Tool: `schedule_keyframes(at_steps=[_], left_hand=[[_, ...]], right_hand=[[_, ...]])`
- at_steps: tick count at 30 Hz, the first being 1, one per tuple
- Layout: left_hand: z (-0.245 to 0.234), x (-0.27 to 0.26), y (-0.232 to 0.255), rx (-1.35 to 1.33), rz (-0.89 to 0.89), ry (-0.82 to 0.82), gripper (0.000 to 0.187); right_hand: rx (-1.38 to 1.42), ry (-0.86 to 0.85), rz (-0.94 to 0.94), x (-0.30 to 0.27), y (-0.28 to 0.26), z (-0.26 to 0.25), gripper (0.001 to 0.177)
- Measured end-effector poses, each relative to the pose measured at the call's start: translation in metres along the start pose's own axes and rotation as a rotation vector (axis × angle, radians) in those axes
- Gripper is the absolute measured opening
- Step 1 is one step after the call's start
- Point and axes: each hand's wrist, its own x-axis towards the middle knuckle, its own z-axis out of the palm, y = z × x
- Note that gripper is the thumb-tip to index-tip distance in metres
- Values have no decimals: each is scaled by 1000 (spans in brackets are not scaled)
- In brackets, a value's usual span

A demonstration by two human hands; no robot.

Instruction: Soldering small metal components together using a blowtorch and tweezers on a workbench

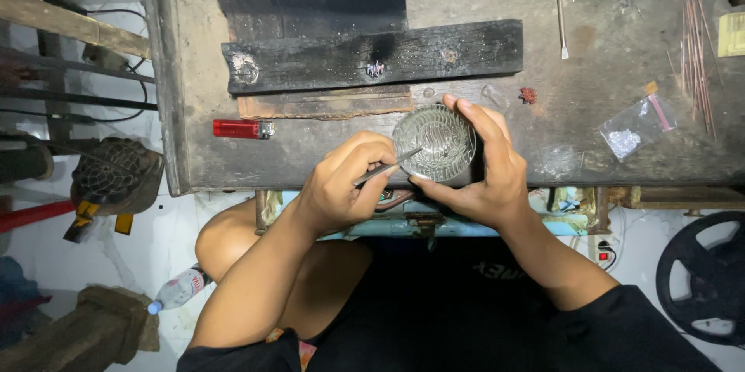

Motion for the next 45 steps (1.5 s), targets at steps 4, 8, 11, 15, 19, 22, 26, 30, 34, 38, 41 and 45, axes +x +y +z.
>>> schedule_keyframes(at_steps=[4,8,11,15,19,22,26,30,34,38,41,45], left_hand=[[-1,-1,-1,3,7,14,5],[-3,-5,-3,-24,-26,94,6],[-11,-1,0,-17,-24,144,6],[-23,6,2,38,-37,263,8],[-37,8,-3,2,-76,366,10],[-48,11,-6,71,-86,425,8],[-58,19,-5,62,-70,463,11],[-61,24,-11,68,-57,462,7],[-54,21,-20,37,-69,466,6],[-48,20,-25,13,-73,434,4],[-45,18,-29,-4,-88,426,3],[-45,22,-29,18,-110,427,4]], right_hand=[[3,-2,4,0,0,-1,93],[-10,-3,40,0,-3,-3,95],[-42,5,93,0,-4,-7,99],[-44,35,147,1,-7,-23,103],[-68,101,210,5,2,-54,105],[-87,140,42,10,17,-78,101],[-274,214,62,9,38,-105,97],[-387,249,56,-7,83,-127,101],[-435,254,107,-13,97,-130,74],[-404,247,163,-16,107,-130,73],[-463,267,160,-16,97,-126,71],[-383,334,-35,4,40,-95,59]])
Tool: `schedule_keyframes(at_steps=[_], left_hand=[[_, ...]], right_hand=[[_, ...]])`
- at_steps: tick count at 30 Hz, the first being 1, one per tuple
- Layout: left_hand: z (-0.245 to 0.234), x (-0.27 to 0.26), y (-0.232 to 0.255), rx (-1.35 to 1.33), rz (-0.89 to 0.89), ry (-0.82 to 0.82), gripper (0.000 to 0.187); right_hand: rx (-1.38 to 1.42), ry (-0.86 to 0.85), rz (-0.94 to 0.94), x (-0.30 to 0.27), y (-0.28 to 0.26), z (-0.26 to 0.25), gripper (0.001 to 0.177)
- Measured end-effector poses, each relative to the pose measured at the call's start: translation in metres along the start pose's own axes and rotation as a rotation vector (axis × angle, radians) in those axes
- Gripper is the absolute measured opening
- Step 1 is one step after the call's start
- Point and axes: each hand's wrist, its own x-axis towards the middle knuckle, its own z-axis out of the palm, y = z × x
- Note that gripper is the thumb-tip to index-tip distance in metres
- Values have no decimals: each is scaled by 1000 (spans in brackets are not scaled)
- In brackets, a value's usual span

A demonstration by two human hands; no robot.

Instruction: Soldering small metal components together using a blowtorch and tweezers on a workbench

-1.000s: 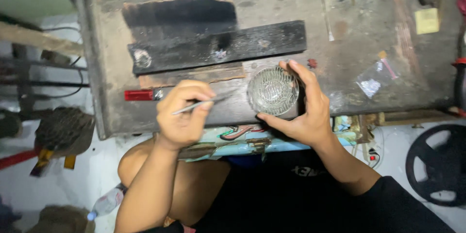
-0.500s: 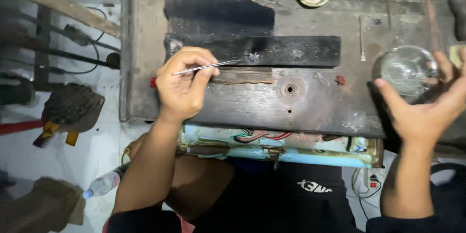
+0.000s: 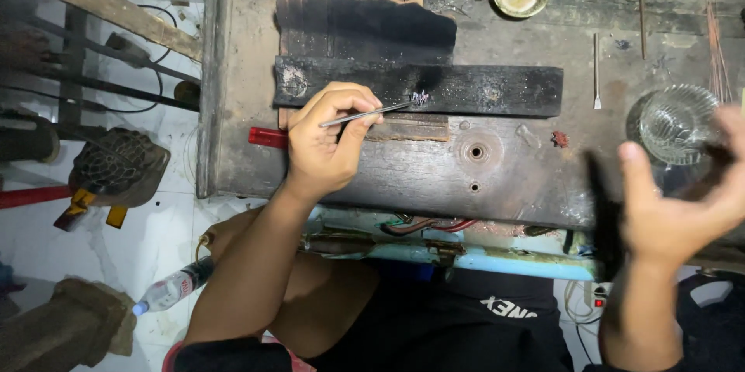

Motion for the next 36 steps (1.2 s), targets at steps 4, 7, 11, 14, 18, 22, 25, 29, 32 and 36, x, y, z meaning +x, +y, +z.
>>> schedule_keyframes(at_steps=[4,7,11,14,18,22,25,29,32,36], left_hand=[[1,2,-1,25,10,-6,4],[2,3,-1,33,23,-10,5],[3,4,-1,41,28,-6,4],[2,4,-3,43,29,-13,2],[1,5,-3,63,36,-15,3],[1,6,-2,58,30,-14,4],[1,7,-1,84,32,-25,5],[2,6,-3,83,32,-27,5],[2,6,-3,80,34,-31,4],[2,6,-2,91,30,-28,6]], right_hand=[[154,-240,102,5,-86,36,35],[493,-494,8,1,-118,69,49],[583,-650,1,-3,-136,100,72],[604,-657,-16,-8,-138,116,80],[636,-685,-50,-10,-134,127,83],[596,-707,-50,-11,-134,129,87],[569,-735,-68,-12,-131,130,90],[589,-756,-76,-15,-127,132,93],[589,-756,-73,-14,-128,132,92],[625,-724,-65,-10,-131,129,88]])
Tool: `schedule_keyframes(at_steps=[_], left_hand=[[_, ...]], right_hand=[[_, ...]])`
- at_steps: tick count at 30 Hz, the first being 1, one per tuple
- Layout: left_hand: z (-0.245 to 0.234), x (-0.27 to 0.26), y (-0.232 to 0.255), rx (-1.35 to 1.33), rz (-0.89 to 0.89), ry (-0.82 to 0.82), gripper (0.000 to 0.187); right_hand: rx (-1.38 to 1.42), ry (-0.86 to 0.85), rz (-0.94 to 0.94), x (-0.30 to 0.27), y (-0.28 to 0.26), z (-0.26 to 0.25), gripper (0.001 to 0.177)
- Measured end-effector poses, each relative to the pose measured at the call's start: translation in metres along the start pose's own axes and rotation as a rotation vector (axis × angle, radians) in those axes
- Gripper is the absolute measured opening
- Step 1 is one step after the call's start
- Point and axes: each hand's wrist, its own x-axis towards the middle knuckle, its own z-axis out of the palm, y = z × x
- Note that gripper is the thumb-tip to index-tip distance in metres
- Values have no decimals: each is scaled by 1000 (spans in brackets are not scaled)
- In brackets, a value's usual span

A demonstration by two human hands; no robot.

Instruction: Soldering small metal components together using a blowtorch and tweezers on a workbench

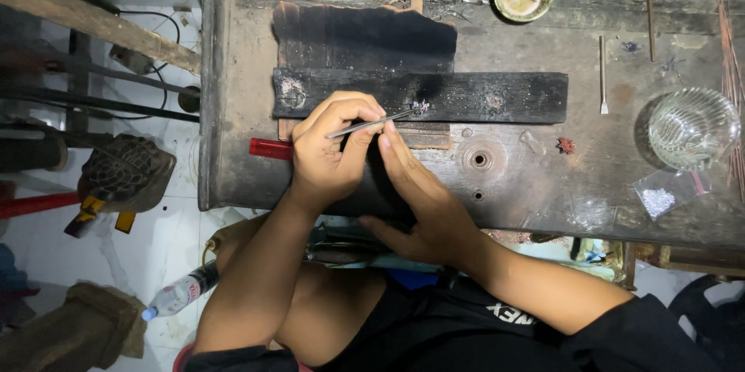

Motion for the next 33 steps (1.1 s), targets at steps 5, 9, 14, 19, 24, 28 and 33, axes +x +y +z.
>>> schedule_keyframes(at_steps=[5,9,14,19,24,28,33], left_hand=[[0,-1,-1,4,-8,-11,4],[0,0,-1,1,-7,-18,3],[1,0,0,-2,-10,-17,4],[1,-1,-1,-10,-10,-15,4],[1,0,0,-4,-14,-19,5],[1,0,0,1,-9,-29,4],[0,0,0,-2,-17,-29,4]], right_hand=[[-6,4,-10,-1,1,1,88],[-26,10,-23,-1,2,1,88],[-21,14,-26,-1,2,1,87],[-24,20,-28,-2,3,3,88],[-11,30,-30,-3,3,3,87],[-24,28,-31,-3,3,3,85],[-31,30,-29,-2,1,2,87]])
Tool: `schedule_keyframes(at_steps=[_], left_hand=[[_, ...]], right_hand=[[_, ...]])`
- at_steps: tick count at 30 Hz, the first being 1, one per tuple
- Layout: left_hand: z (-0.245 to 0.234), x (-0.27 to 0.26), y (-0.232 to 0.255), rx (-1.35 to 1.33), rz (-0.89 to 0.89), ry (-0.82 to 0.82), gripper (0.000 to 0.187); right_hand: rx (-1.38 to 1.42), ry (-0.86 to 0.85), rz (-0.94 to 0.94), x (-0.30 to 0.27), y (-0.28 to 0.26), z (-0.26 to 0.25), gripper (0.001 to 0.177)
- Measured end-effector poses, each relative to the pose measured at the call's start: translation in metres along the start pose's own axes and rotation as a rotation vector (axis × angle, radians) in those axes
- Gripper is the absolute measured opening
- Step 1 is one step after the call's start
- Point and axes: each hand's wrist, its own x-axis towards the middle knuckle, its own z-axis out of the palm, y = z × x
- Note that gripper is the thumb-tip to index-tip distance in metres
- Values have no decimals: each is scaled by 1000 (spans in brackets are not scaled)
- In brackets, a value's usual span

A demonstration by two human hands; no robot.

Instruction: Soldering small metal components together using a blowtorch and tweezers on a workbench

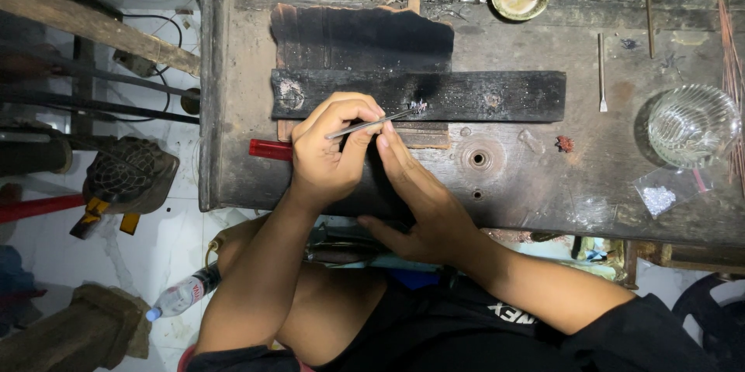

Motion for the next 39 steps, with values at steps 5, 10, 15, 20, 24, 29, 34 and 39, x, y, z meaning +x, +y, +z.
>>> schedule_keyframes(at_steps=[5,10,15,20,24,29,34,39], left_hand=[[-1,0,0,4,2,-5,4],[-1,-1,-1,9,8,5,6],[0,-2,-2,19,2,20,7],[-1,0,0,2,7,27,10],[-2,0,2,-21,12,14,9],[-6,0,2,-27,27,2,7],[-6,-1,0,-53,47,17,6],[-10,-5,8,-31,89,109,3]], right_hand=[[11,7,-4,-1,2,1,87],[-10,1,-3,-1,2,2,89],[5,-32,38,1,-1,0,91],[-9,-28,48,-5,7,6,93],[27,-5,46,-7,7,6,96],[49,7,1,-5,6,4,95],[22,5,7,-4,5,5,95],[-8,97,-4,-5,-4,5,82]])
